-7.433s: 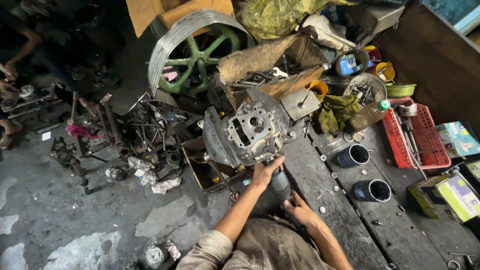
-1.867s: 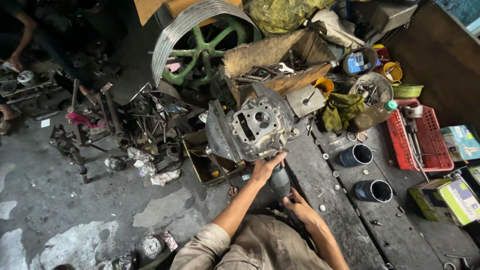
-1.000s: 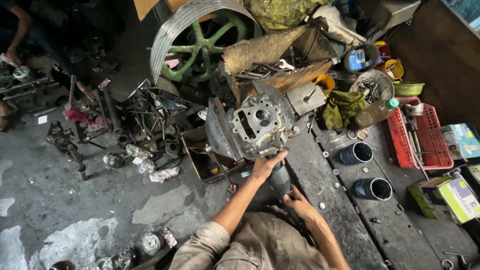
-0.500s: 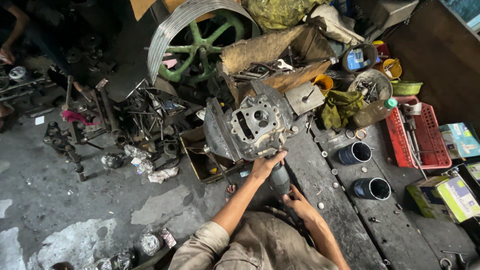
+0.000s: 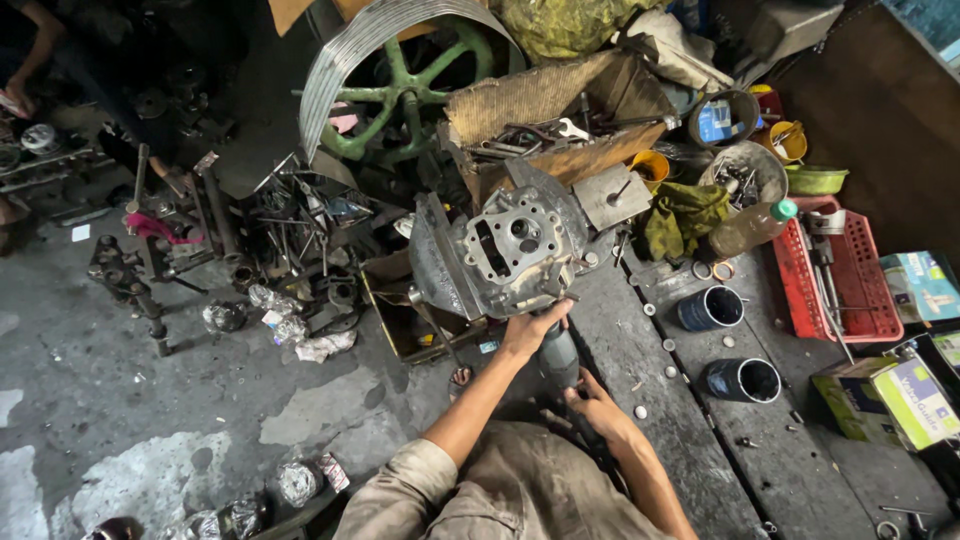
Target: The person uses a power drill to work on a metal engine component clamped in a vise. They wipe the part with a cloth, insert a bolt, and continue drilling. The person also picks up a container of bolts and places it on the workbench.
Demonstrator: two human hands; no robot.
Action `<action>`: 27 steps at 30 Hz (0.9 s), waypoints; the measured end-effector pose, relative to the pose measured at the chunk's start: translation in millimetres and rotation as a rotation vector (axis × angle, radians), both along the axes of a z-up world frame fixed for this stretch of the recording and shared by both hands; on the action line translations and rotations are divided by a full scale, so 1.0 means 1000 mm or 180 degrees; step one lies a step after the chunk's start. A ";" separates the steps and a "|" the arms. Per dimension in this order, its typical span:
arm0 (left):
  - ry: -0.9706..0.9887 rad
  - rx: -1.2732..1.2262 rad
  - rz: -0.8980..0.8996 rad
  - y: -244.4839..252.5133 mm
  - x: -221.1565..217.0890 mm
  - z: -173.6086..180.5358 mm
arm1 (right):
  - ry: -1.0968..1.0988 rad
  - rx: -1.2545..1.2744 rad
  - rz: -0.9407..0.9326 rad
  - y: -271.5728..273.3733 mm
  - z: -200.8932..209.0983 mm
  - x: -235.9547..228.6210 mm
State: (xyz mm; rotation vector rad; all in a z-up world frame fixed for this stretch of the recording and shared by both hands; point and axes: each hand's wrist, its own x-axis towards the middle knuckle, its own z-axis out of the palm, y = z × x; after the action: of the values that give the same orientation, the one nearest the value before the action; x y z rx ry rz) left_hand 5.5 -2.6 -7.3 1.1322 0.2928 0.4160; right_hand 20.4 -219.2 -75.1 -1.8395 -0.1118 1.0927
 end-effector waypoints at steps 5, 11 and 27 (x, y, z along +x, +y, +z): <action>-0.0084 -0.0121 0.0039 -0.001 0.001 -0.002 | -0.0091 -0.0025 0.0130 -0.001 0.004 0.001; -0.0071 -0.0011 0.0020 -0.001 0.004 -0.006 | -0.0073 0.0052 0.0141 -0.001 0.004 0.002; 0.0010 -0.0128 -0.0117 0.003 0.002 -0.008 | 0.0037 0.0011 0.0028 0.002 0.002 0.002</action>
State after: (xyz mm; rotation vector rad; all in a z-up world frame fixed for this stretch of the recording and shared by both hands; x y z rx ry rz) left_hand 7.3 0.3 -15.3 1.0975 0.2816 0.3745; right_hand 22.0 -216.8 -73.0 -1.8309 -0.1150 1.1086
